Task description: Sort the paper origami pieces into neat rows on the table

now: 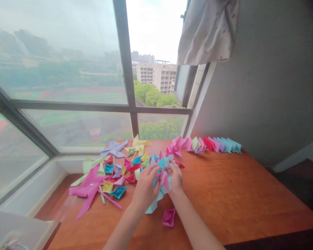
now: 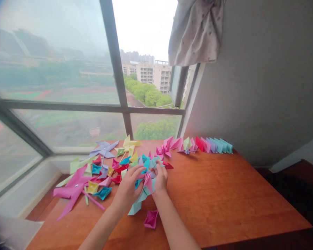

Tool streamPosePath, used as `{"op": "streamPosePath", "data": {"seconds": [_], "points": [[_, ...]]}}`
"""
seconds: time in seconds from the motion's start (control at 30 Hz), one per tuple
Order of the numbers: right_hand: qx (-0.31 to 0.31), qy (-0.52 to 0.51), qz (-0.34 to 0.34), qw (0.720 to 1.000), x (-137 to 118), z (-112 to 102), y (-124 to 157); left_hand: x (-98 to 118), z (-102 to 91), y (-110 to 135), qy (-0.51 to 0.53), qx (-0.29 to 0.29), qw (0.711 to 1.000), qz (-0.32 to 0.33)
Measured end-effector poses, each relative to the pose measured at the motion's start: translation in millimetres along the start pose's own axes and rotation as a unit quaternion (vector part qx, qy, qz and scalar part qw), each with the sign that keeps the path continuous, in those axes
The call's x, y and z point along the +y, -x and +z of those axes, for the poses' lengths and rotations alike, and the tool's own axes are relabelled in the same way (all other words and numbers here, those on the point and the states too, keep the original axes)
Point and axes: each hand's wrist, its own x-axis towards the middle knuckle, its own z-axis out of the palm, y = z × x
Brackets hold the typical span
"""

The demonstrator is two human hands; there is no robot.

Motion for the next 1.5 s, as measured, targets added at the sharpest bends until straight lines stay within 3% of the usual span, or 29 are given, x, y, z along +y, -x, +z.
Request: {"op": "streamPosePath", "data": {"seconds": [0.2, 0.3, 0.4, 0.5, 0.6, 0.77, 0.9, 1.03, 1.17, 1.5], "points": [[-0.101, 0.120, -0.026, 0.987, 4.3, 72.5, -12.7, -44.1, -51.9, -21.4, -0.069, 0.054, 0.996, -0.032], [-0.170, 0.211, -0.063, 0.960, 2.9, 100.7, -20.9, -72.8, -71.0, -25.3, -0.141, 0.049, 0.985, -0.085], [-0.217, 0.300, -0.111, 0.922, -5.8, 113.9, -28.2, -95.4, -80.2, -21.4, -0.179, 0.046, 0.975, -0.126], [-0.228, 0.372, -0.156, 0.886, -25.2, 103.5, -37.5, -103.7, -85.0, -14.8, -0.195, 0.053, 0.968, -0.146], [-0.188, 0.434, -0.183, 0.862, -51.7, 67.0, -55.6, -97.7, -91.7, -12.2, -0.202, 0.056, 0.967, -0.147], [-0.069, 0.534, -0.178, 0.824, -83.4, -12.2, -101.6, -69.1, -96.1, -23.6, -0.184, 0.069, 0.974, -0.114], [-0.029, 0.587, -0.150, 0.795, -78.9, -43.0, -124.6, -42.7, -75.3, -41.0, -0.155, 0.065, 0.984, -0.062], [-0.036, 0.609, -0.130, 0.781, -58.9, -39.9, -127.4, -26.6, -48.1, -52.5, -0.187, 0.002, 0.981, -0.050], [-0.058, 0.608, -0.125, 0.782, -39.6, -27.5, -121.7, -21.7, -33.4, -49.3, -0.230, -0.062, 0.970, -0.050], [-0.153, 0.515, -0.125, 0.834, 1.2, 1.5, -99.3, -20.8, -33.8, -23.6, -0.166, -0.090, 0.981, -0.037]]}}
